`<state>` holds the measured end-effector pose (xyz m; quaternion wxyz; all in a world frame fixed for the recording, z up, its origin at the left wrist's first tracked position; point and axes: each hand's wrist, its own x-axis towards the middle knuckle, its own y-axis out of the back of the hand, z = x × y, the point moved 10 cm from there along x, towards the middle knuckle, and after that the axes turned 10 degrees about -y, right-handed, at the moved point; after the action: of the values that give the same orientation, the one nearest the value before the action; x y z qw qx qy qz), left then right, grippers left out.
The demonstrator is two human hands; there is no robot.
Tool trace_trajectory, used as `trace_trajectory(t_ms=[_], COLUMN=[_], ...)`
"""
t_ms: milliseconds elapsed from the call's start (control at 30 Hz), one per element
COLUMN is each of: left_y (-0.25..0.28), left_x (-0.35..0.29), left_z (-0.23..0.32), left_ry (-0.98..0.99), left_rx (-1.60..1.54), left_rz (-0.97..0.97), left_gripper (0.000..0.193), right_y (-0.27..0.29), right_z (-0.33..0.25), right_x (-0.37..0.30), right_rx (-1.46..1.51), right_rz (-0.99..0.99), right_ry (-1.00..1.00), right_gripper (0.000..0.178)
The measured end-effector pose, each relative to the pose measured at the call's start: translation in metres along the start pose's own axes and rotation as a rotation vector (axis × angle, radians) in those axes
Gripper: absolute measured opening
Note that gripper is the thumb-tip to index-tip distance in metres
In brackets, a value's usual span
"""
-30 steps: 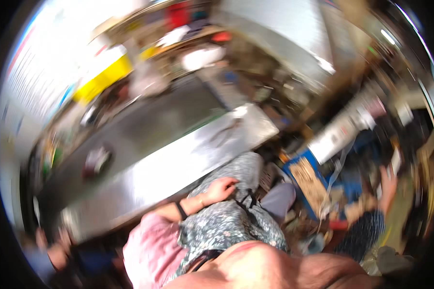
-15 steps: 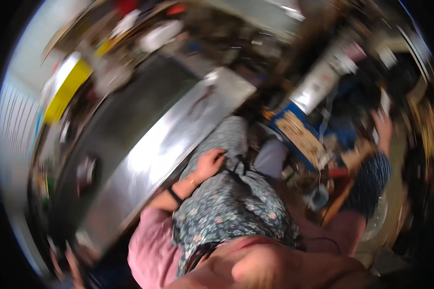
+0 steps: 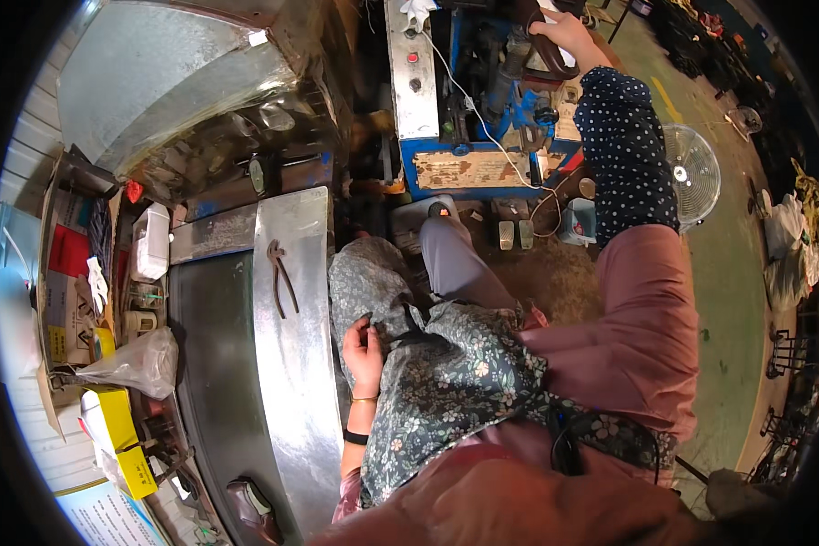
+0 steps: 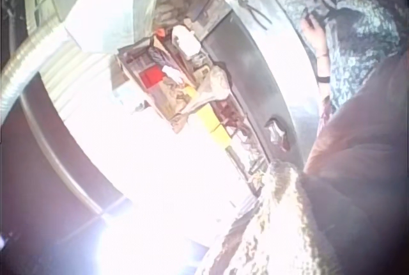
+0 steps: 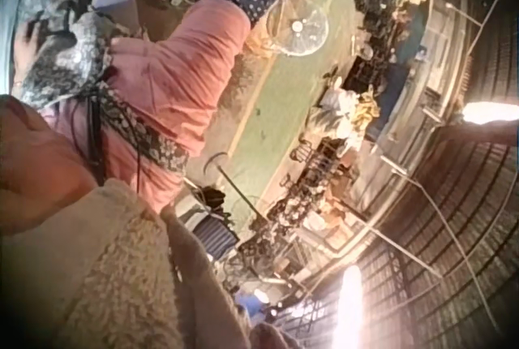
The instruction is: Apply adhesive and place shoe components into an industrial heat-setting machine.
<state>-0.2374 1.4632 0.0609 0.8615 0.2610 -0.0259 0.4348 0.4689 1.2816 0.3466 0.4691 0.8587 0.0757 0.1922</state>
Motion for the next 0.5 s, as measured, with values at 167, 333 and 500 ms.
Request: trace_trajectory(t_ms=[167, 333, 500], left_y=[0.007, 0.006, -0.011], left_x=[-0.003, -0.006, 0.006], left_z=[-0.004, -0.012, -0.01], left_ry=[0.0, 0.046, 0.024], left_rx=[-0.018, -0.091, -0.058], left_rz=[-0.006, 0.016, -0.019], left_gripper=[0.017, 0.02, 0.02], right_y=[0.002, 0.0, -0.006], right_z=[-0.011, -0.022, -0.014], right_x=[-0.015, -0.023, -0.039], right_rx=[-0.037, -0.089, -0.235], right_rz=[0.139, -0.141, 0.09], right_ry=[0.054, 0.06, -0.069], right_gripper=[0.079, 0.074, 0.076])
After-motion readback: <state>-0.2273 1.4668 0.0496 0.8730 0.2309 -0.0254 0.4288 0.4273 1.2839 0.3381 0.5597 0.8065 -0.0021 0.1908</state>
